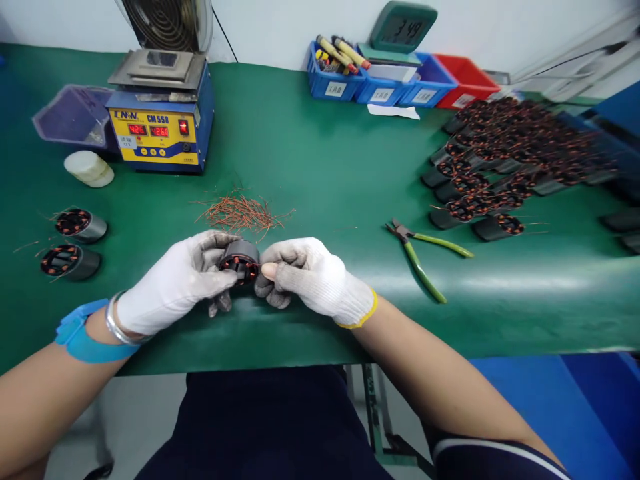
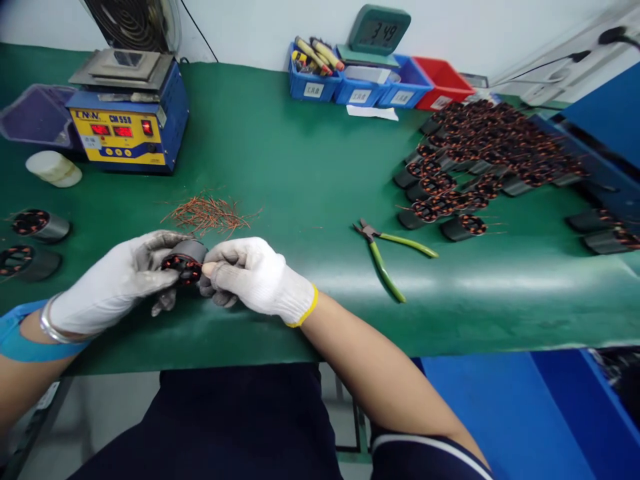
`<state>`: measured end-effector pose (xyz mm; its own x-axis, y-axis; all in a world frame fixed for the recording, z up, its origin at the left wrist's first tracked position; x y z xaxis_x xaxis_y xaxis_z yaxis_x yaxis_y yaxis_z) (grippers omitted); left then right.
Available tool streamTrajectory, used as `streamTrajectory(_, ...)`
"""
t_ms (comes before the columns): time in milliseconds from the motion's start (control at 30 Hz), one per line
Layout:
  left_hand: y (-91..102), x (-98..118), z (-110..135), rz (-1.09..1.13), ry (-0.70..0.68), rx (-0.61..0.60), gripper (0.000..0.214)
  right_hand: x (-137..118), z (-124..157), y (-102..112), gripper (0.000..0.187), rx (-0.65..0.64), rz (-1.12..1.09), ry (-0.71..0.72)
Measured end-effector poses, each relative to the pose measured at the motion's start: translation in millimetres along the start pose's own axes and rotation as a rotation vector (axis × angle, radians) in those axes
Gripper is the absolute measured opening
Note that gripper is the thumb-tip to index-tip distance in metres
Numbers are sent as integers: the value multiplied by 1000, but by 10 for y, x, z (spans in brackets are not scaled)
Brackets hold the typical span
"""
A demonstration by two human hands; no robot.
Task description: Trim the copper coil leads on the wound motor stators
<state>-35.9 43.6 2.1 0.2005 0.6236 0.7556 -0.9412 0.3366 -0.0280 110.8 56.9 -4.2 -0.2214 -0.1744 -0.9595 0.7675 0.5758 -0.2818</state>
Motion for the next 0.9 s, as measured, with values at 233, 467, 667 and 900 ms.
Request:
streamTrajectory(233, 14, 181, 153, 5, -351, 147, 45, 48, -24, 3, 28, 8, -166, 19)
streamTrajectory(467, -52, 329, 542, -566, -732, 245, 22, 31, -9, -37, 28, -27, -229, 23)
streamTrajectory(667, 197, 124, 203, -108, -305, 283, 37, -82, 54, -42, 25, -64, 26, 108)
streamTrajectory(900, -29, -41, 58, -79, 95, -171, 39, -63, 56, 21, 22, -46, 233, 165)
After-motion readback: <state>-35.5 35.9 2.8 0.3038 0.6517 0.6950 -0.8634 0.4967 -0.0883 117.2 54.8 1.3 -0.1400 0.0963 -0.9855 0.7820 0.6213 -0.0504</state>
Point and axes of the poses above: each hand's wrist, its own z-axis away from the middle knuckle, its own y-axis out of the back of the hand, x = y × z, the point moved 6 cm from there along -z, towards the middle knuckle, and after that the axes turned 15 degrees about y, right-handed, at the moved point
